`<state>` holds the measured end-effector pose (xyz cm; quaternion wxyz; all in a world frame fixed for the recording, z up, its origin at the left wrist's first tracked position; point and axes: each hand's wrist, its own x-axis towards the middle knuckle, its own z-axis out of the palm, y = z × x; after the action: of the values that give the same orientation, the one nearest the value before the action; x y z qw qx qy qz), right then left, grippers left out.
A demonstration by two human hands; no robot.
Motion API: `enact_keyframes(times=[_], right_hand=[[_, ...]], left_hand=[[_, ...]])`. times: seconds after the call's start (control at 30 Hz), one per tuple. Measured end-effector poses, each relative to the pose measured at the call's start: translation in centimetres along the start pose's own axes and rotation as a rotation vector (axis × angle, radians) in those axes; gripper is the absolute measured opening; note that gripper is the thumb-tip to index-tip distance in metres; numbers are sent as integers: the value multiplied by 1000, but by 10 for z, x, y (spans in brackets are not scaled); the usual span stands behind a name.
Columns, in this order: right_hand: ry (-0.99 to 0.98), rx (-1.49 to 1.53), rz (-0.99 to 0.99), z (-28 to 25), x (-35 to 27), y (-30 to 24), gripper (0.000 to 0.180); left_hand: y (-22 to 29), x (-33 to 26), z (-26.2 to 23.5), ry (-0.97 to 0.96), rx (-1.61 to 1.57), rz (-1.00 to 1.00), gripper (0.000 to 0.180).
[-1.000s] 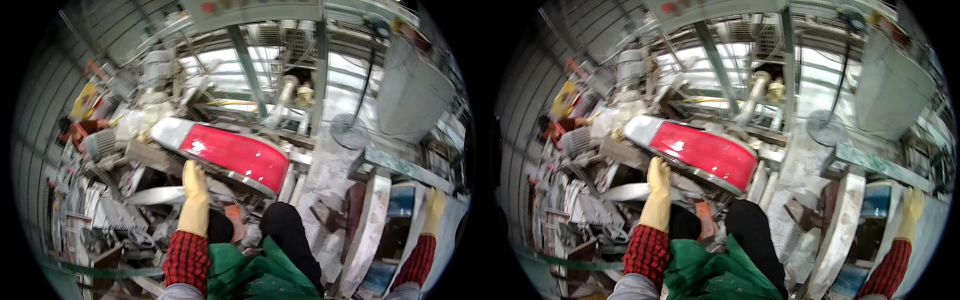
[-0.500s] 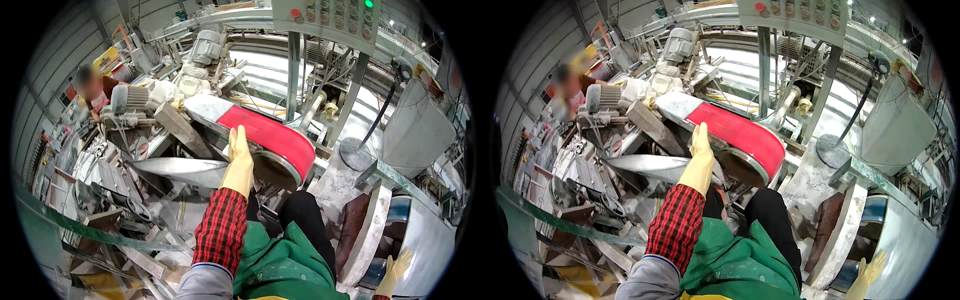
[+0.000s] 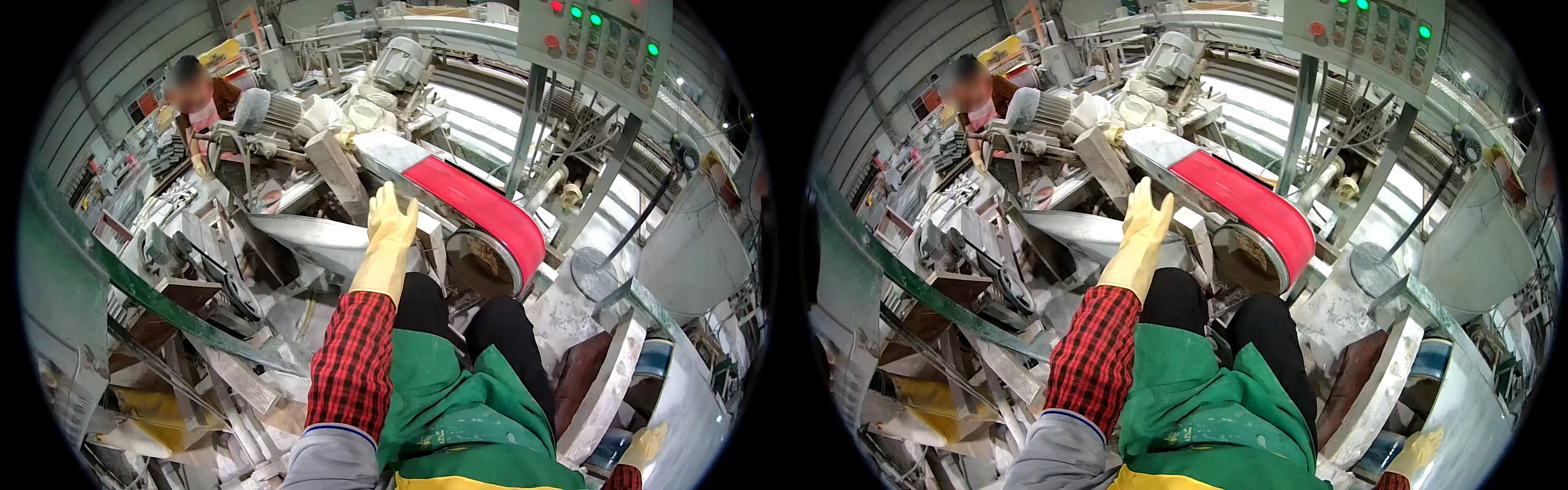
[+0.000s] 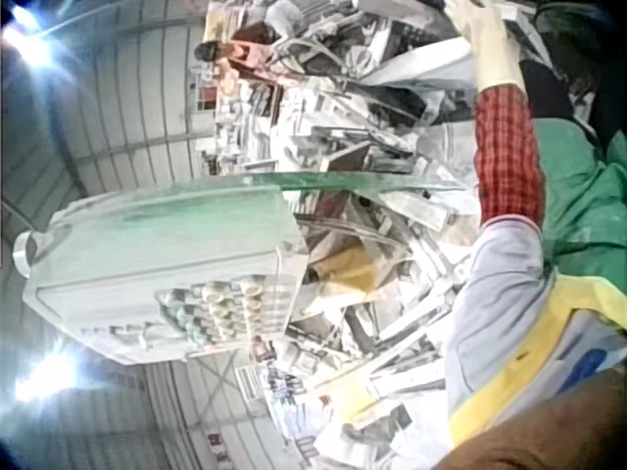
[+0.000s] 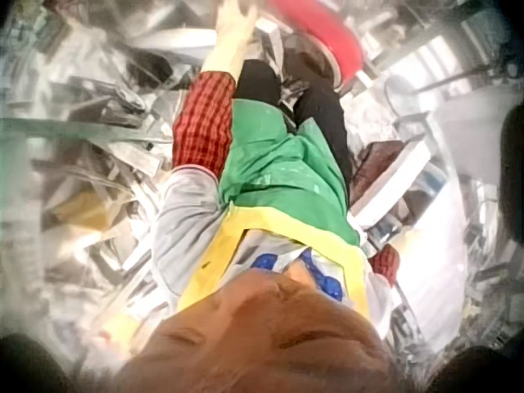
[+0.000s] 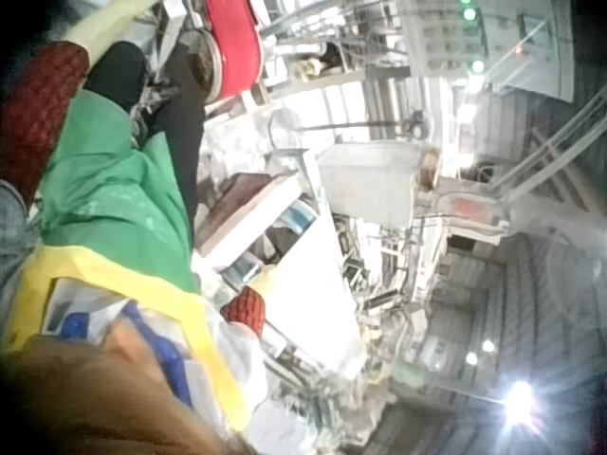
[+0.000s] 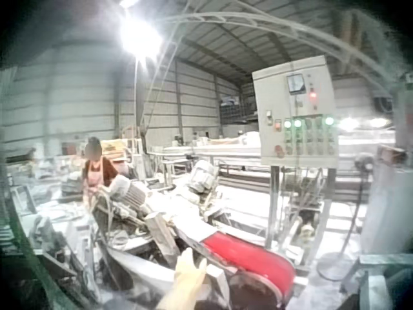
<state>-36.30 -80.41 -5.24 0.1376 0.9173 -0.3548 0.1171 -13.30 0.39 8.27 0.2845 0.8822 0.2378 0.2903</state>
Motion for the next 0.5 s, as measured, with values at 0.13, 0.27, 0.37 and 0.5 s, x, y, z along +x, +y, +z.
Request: enact_keyframes(times=[0.13, 0.27, 0.37, 0.5], right_hand=[[62, -20, -38, 3, -2, -1, 54], [-28, 21, -12, -21, -10, -13, 57], [-131, 135, 24, -42, -9, -18, 65], [-234, -84, 22, -56, -7, -30, 69]], left_hand=[[1, 4, -18, 117, 271, 338, 67], [-6, 16, -16, 151, 312, 439, 64], [-22, 19, -5, 121, 395, 454, 63], [-45, 15, 8, 35, 367, 392, 64]])
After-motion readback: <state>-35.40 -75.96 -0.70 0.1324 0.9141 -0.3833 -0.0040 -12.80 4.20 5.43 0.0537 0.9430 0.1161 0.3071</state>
